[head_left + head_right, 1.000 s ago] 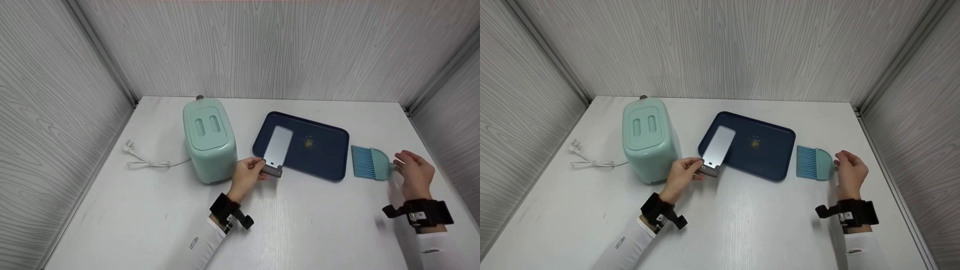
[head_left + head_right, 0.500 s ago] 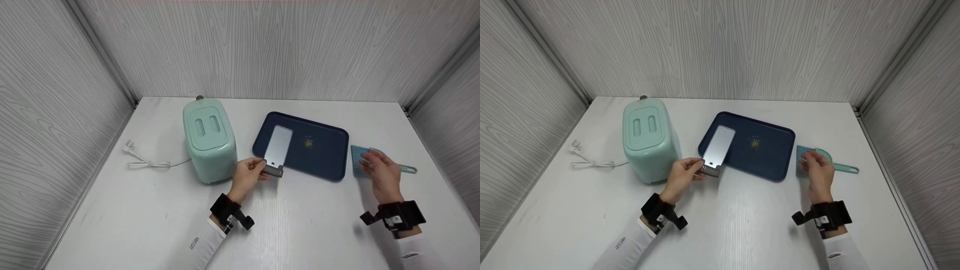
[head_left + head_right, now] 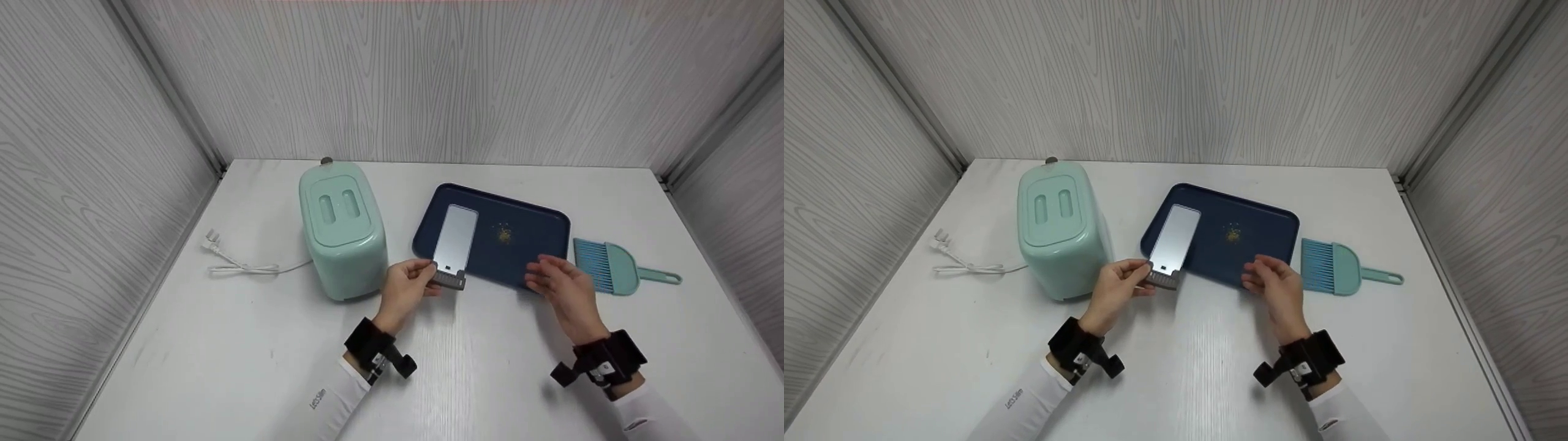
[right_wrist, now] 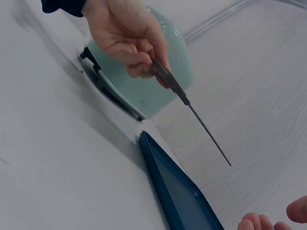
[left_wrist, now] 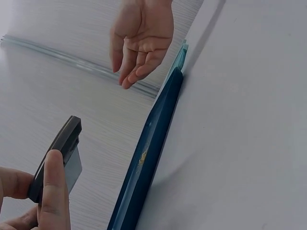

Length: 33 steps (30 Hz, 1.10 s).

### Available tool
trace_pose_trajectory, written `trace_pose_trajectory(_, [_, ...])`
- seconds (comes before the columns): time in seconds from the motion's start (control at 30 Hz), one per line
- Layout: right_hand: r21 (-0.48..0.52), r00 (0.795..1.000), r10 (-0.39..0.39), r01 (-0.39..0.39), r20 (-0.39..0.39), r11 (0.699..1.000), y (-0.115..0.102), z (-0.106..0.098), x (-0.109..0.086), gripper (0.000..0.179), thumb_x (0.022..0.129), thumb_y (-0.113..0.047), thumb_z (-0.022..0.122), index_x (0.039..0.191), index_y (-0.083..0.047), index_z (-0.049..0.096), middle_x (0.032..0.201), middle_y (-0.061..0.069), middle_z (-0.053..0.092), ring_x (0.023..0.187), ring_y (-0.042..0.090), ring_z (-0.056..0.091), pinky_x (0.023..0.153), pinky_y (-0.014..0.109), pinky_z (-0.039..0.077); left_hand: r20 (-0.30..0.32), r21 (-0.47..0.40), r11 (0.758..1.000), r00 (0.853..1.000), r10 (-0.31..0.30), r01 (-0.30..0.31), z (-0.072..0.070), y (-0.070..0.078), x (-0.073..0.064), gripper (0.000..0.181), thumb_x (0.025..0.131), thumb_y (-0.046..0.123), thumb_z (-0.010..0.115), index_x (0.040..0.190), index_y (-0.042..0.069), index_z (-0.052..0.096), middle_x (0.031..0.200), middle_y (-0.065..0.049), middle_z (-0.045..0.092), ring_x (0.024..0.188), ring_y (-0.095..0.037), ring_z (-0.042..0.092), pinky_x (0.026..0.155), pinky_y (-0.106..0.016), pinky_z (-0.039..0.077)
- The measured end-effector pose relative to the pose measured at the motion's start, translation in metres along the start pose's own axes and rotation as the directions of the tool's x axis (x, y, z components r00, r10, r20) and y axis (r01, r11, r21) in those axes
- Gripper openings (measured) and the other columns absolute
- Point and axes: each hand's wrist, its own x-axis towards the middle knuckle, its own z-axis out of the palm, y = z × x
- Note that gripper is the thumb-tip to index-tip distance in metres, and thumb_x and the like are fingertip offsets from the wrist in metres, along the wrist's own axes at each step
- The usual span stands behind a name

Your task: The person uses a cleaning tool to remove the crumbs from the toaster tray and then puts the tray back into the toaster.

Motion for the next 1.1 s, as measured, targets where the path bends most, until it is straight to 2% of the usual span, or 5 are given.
trace_pose_trajectory(0.2, [-0.083, 0.998, 0.023, -0.018, 0.062, 0.996, 0.014, 0.026, 0.002, 0.049, 0.109, -0.023, 0.059, 0.147, 0.005, 0.046, 0.101, -0.004, 0.077, 0.097, 0.009, 0.075, 0.093, 0.022, 0.064, 0.009, 0.001, 1.000, 1.000, -0.003, 0.003, 0.001, 0.000, -0.002, 0.029, 0.103, 0.006, 0.063, 0.123, -0.015, 0.066, 0.104, -0.025, 0.075, 0.067, -0.009, 0.071, 0.069, -0.027, 0.068])
trace_pose_trajectory(0.57, [-0.094, 0.989, 0.071, -0.058, 0.133, 0.994, 0.034, 0.061, -0.001, 0.047, 0.109, -0.018, 0.059, 0.145, 0.011, 0.048, 0.098, 0.000, 0.077, 0.091, 0.011, 0.076, 0.090, 0.027, 0.066, 0.017, -0.018, 1.000, 1.000, 0.003, -0.003, 0.003, -0.002, -0.002, 0.027, 0.103, 0.005, 0.064, 0.121, -0.014, 0.067, 0.103, -0.025, 0.076, 0.068, -0.010, 0.072, 0.069, -0.028, 0.068])
trace_pose_trajectory(0.77, [-0.113, 0.983, 0.105, -0.089, 0.153, 0.990, 0.040, 0.073, -0.006, 0.039, 0.110, -0.018, 0.057, 0.139, 0.008, 0.055, 0.099, 0.002, 0.077, 0.090, 0.012, 0.076, 0.089, 0.028, 0.066, 0.023, -0.012, 1.000, 1.000, -0.004, 0.004, 0.004, -0.005, -0.002, 0.028, 0.103, 0.006, 0.064, 0.121, -0.014, 0.066, 0.103, -0.024, 0.076, 0.067, -0.010, 0.072, 0.069, -0.028, 0.068])
trace_pose_trajectory(0.97, [-0.108, 0.976, 0.120, -0.102, 0.180, 0.989, 0.043, 0.080, -0.009, 0.043, 0.110, -0.021, 0.058, 0.142, 0.008, 0.054, 0.100, 0.002, 0.078, 0.085, 0.012, 0.076, 0.085, 0.026, 0.067, 0.032, -0.019, 1.000, 0.999, -0.010, 0.010, 0.005, -0.005, -0.004, 0.028, 0.103, 0.005, 0.064, 0.122, -0.014, 0.066, 0.107, -0.027, 0.075, 0.066, -0.010, 0.072, 0.069, -0.028, 0.068])
trace_pose_trajectory(1.1, [-0.097, 0.973, 0.123, -0.106, 0.194, 0.990, 0.044, 0.083, -0.010, 0.047, 0.109, -0.021, 0.060, 0.144, 0.009, 0.054, 0.100, 0.002, 0.079, 0.082, 0.010, 0.076, 0.082, 0.024, 0.066, 0.038, -0.018, 1.000, 0.999, -0.006, 0.007, 0.005, -0.006, -0.004, 0.028, 0.103, 0.005, 0.064, 0.122, -0.015, 0.066, 0.104, -0.025, 0.076, 0.066, -0.009, 0.072, 0.069, -0.028, 0.068])
